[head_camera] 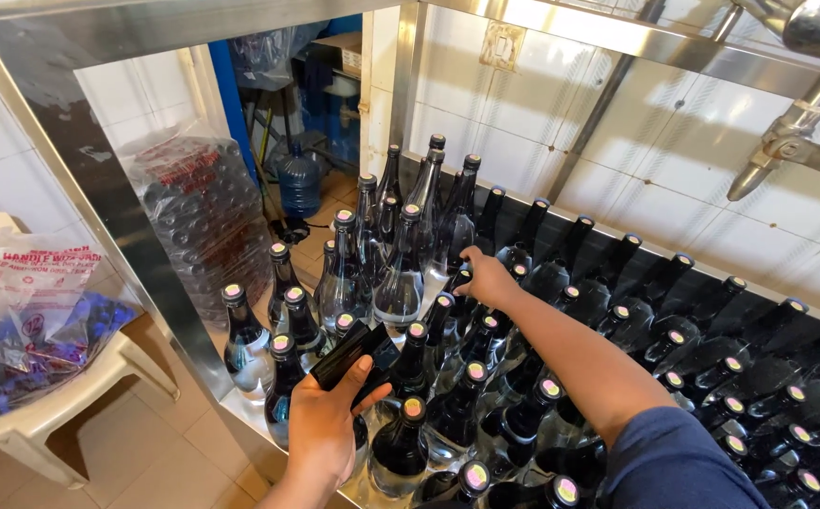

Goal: Manually placing black caps or heat-shrink capsules onto the necks of glass bottles stored in a metal crate.

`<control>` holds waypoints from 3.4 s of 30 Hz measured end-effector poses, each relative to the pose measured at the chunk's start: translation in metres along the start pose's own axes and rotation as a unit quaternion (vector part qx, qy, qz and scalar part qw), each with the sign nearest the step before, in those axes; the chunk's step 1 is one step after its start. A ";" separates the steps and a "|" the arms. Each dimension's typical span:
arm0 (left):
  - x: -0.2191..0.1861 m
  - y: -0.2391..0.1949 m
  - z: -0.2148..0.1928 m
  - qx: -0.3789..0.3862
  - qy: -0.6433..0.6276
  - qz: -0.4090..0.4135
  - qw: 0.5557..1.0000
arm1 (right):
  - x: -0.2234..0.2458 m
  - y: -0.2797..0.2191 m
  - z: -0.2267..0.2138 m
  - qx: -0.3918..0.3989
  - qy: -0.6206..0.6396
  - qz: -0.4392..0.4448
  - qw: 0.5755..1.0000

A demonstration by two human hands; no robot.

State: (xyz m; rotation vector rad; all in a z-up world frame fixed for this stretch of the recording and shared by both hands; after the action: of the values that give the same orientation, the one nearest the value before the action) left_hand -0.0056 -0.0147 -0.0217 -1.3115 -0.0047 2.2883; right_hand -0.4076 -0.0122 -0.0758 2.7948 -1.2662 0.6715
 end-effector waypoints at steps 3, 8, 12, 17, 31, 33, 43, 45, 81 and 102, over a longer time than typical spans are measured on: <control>0.003 0.002 -0.001 -0.001 -0.009 0.000 1.000 | -0.005 0.003 0.002 -0.001 -0.001 -0.006 1.000; 0.002 0.000 0.000 -0.012 -0.010 -0.004 1.000 | -0.008 0.011 0.015 -0.009 -0.021 -0.022 1.000; 0.005 0.002 -0.004 -0.012 -0.016 -0.001 1.000 | -0.011 0.018 0.018 -0.015 -0.029 -0.031 0.999; 0.006 0.002 -0.007 -0.014 -0.026 0.004 1.000 | 0.016 -0.002 -0.018 -0.018 -0.078 0.006 0.997; 0.007 0.005 0.002 -0.001 -0.046 0.021 0.999 | 0.147 -0.221 -0.057 0.124 0.264 -0.289 0.912; 0.014 0.009 -0.002 0.010 -0.062 0.049 0.997 | 0.144 -0.224 -0.062 0.112 0.223 -0.277 0.928; 0.002 0.000 0.004 -0.005 -0.037 0.055 0.998 | 0.146 -0.222 -0.063 0.034 0.250 -0.296 0.921; 0.011 0.007 -0.001 -0.020 -0.040 0.071 0.996 | 0.151 -0.233 -0.073 0.167 0.201 -0.260 0.930; 0.008 -0.010 0.010 -0.035 -0.001 -0.004 0.999 | -0.013 0.045 -0.035 -0.091 0.066 0.009 0.994; -0.002 -0.022 0.008 -0.030 0.000 0.004 1.000 | -0.024 0.059 -0.028 -0.047 0.070 0.053 0.995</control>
State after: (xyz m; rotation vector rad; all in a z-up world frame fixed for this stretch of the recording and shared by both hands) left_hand -0.0019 0.0057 -0.0106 -1.3430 -0.0686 2.3125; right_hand -0.4742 -0.0300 -0.0693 2.5705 -1.3887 0.7764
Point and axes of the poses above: each hand's wrist, its own y-axis towards the middle knuckle, its own z-axis out of the palm, x = y × z, the point moved 2 cm from there along y, towards the middle knuckle, and after that the axes turned 10 degrees about z, right-handed, at the moved point
